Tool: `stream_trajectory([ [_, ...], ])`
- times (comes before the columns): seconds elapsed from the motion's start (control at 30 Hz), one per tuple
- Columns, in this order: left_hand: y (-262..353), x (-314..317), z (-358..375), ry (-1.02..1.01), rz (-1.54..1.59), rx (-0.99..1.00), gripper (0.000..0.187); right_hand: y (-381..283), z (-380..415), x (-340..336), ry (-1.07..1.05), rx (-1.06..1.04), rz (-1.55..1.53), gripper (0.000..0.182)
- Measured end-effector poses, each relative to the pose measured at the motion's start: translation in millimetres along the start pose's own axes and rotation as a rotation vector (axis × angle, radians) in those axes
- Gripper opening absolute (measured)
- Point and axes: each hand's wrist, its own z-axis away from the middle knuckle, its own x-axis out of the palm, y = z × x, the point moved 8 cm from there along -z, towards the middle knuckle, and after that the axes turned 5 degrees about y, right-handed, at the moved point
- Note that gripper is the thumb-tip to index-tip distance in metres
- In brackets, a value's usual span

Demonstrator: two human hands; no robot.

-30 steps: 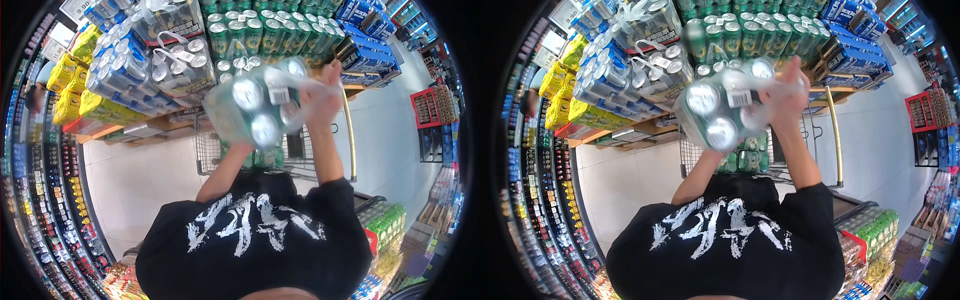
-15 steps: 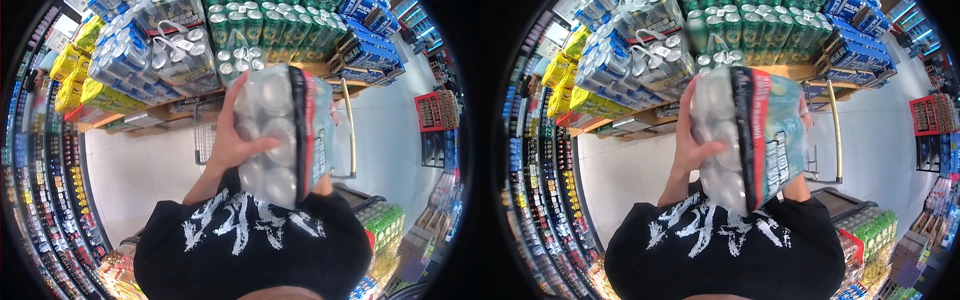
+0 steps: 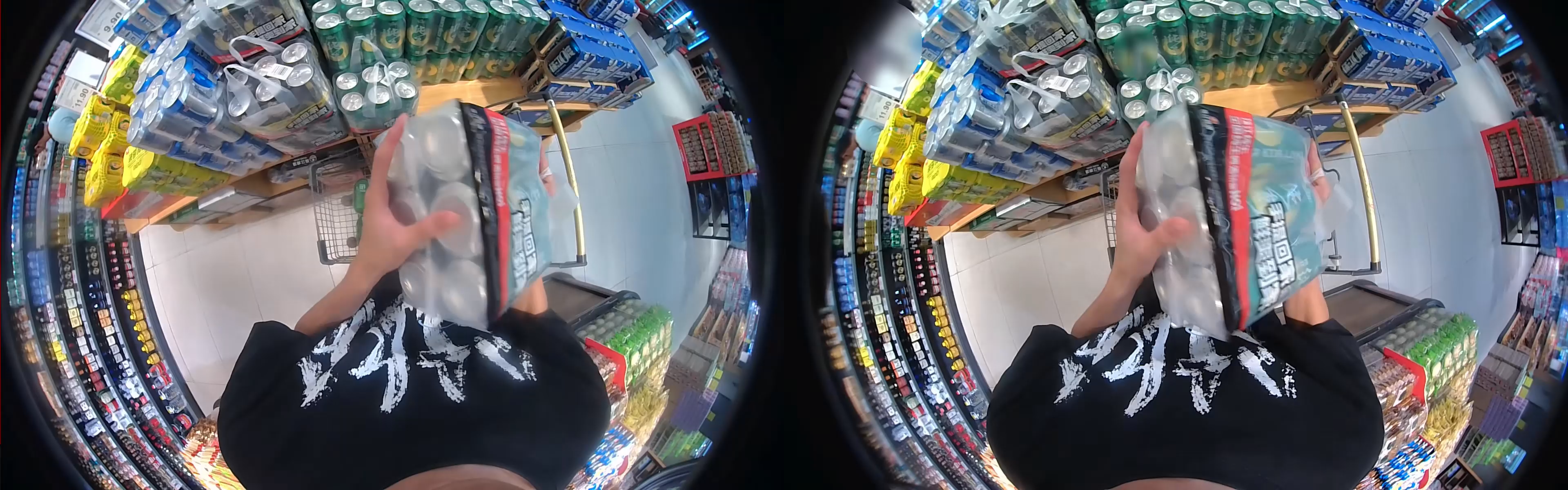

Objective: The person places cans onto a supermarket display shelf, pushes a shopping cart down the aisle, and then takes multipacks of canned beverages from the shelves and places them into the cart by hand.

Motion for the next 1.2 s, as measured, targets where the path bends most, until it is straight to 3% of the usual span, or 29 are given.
stream_trajectory([
  [0.07, -20.3, -5.5, 3.5, 0.059, 0.152, -0.033, 0.112, -11.8, -3.2, -7.5, 0.113, -0.098, 0.117, 0.045],
  [0.17, -40.5, -14.5, 4.9, 0.106, 0.210, -0.044, 0.111, -10.3, 5.6, -2.6, -0.011, 0.127, 0.025, 0.046],
  [0.2, -35.3, -12.6, 1.7, 0.129, 0.192, -0.042, 0.113, -11.6, 9.8, -1.7, 0.093, 0.069, 0.073, 0.045],
  [0.27, -46.0, -19.9, -3.6, 0.121, 0.188, -0.036, 0.097, -17.9, -0.6, -32.1, 0.194, -0.106, 0.223, 0.045],
  [0.33, -55.0, -23.3, -6.4, 0.119, 0.256, -0.070, 0.088, -25.6, 1.5, -35.2, 0.147, -0.240, 0.192, 0.038],
  [0.37, -64.0, -20.6, -7.9, 0.085, 0.517, -0.200, 0.083, -29.3, 3.0, -36.7, 0.121, -0.306, 0.175, 0.035],
  [0.43, -79.7, -12.0, -4.0, 0.080, 1.144, -0.547, 0.076, -37.0, 40.4, 28.7, 0.416, -0.407, 0.209, 0.029],
  [0.5, -96.4, -6.5, 1.1, -0.038, 1.077, -0.625, 0.073, -33.1, 37.9, 53.0, 0.286, -0.175, 0.287, 0.029],
  [0.57, -114.7, -2.6, 10.6, -0.176, 0.962, -0.675, 0.071, -29.5, 21.4, 71.7, -0.190, -0.032, 0.296, 0.031],
  [0.6, -122.4, -0.7, 14.9, -0.246, 0.916, -0.701, 0.070, -30.0, 19.4, 81.5, -0.263, -0.006, 0.338, 0.030],
  [0.7, -142.1, 3.7, 29.2, -0.475, 0.767, -0.765, 0.067, -30.7, 17.4, 93.6, -0.221, 0.006, 0.456, 0.036],
  [0.8, -158.9, 4.8, 51.5, -0.726, 0.636, -0.812, 0.066, -32.7, 27.8, 117.8, -0.333, -0.044, 0.842, 0.042],
  [0.87, -166.6, 5.7, 75.2, -0.889, 0.597, -0.853, 0.065, -27.6, 32.8, 132.0, -0.393, -0.025, 0.932, 0.045],
  [0.93, -169.6, 6.0, 99.5, -0.932, 0.674, -0.965, 0.065, -23.0, 29.3, 135.1, -0.411, -0.041, 1.009, 0.047],
  [1.0, -177.7, 5.7, 106.6, -0.737, 0.920, -1.193, 0.071, -20.6, 24.2, 133.5, -0.396, -0.005, 0.950, 0.046],
  [1.1, -183.1, 5.2, 112.4, -0.715, 1.169, -1.207, 0.071, -16.0, 19.8, 127.9, -0.401, 0.002, 0.919, 0.046],
  [1.17, -188.0, 2.9, 109.9, -0.723, 1.149, -1.125, 0.071, -10.0, 21.4, 123.0, -0.414, -0.011, 1.002, 0.047],
  [1.2, -187.1, 2.0, 105.7, -0.613, 1.161, -1.120, 0.071, -5.5, 22.2, 122.6, -0.425, -0.024, 1.086, 0.050],
])
